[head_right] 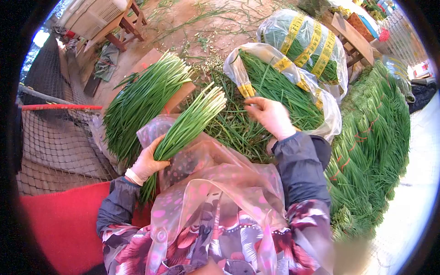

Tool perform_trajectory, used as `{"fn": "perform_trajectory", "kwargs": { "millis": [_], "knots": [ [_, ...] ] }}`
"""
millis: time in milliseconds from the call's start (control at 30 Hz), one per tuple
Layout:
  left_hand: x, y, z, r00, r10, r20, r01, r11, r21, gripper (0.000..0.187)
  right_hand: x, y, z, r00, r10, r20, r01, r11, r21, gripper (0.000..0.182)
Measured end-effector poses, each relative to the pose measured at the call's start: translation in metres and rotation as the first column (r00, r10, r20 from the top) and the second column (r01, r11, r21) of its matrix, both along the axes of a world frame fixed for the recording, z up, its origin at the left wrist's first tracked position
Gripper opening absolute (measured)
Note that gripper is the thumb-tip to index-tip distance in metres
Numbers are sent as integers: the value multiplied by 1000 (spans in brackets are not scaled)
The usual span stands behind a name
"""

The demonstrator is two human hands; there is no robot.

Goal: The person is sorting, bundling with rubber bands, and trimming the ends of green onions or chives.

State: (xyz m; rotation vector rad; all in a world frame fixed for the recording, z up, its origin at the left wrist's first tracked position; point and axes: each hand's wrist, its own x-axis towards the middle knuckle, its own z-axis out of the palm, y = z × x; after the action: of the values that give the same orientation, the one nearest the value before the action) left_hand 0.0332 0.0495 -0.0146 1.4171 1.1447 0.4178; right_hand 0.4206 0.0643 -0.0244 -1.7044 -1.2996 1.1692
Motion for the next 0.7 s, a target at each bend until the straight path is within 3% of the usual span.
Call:
{"fn": "perform_trajectory", "kwargs": {
  "millis": [67,100,133,167,200,267,333,367,400,433,467,500,533,600,667,700],
  "knots": [
    [10,-9,3,999,26,-23,-25,999,30,75,-23,7,21,996,-43,-83,48,997,55,40],
    [13,-14,-2,999,40,-12,-39,997,59,73,-33,12,28,983,50,175,-72,990,120,47],
    [17,-17,0,999,27,-18,-26,998,63,73,-41,21,33,896,116,428,-201,967,158,54],
    [22,-20,1,987,11,-163,37,957,288,72,-48,28,29,793,131,595,-313,925,214,57],
    [27,-22,3,953,30,-301,126,866,484,70,-55,34,22,728,93,679,-320,922,217,70],
    [33,-25,8,934,70,-351,135,840,525,69,-62,41,32,808,277,520,-293,955,-54,74],
    [36,-26,10,863,126,-490,197,808,556,69,-66,44,17,806,416,422,-384,909,-163,81],
    [36,-27,10,861,120,-494,204,808,553,69,-66,47,-22,868,361,341,-383,924,-2,65],
    [38,-27,7,873,123,-473,191,804,563,69,-64,46,-26,869,357,342,-379,925,-3,65],
    [39,-25,5,883,129,-450,175,800,574,69,-64,45,-22,928,373,15,-371,925,-80,50],
    [39,-24,4,884,129,-449,175,800,574,69,-65,44,-18,892,325,-315,-387,909,-157,37],
    [38,-22,3,914,117,-388,148,795,589,69,-63,38,-12,886,247,-392,-337,924,-182,20],
    [37,-21,2,940,103,-326,121,791,600,70,-63,36,-15,886,243,-394,-336,924,-185,20],
    [37,-20,1,954,67,-293,103,843,528,71,-59,33,-22,786,-32,-617,-72,987,-143,19],
    [33,-20,-5,967,40,-253,82,887,454,73,-41,39,-18,491,-273,-827,185,961,-207,19],
    [25,-20,-17,991,22,-131,30,925,378,75,-22,41,-34,345,-264,-901,317,936,-153,21]
  ]
}}
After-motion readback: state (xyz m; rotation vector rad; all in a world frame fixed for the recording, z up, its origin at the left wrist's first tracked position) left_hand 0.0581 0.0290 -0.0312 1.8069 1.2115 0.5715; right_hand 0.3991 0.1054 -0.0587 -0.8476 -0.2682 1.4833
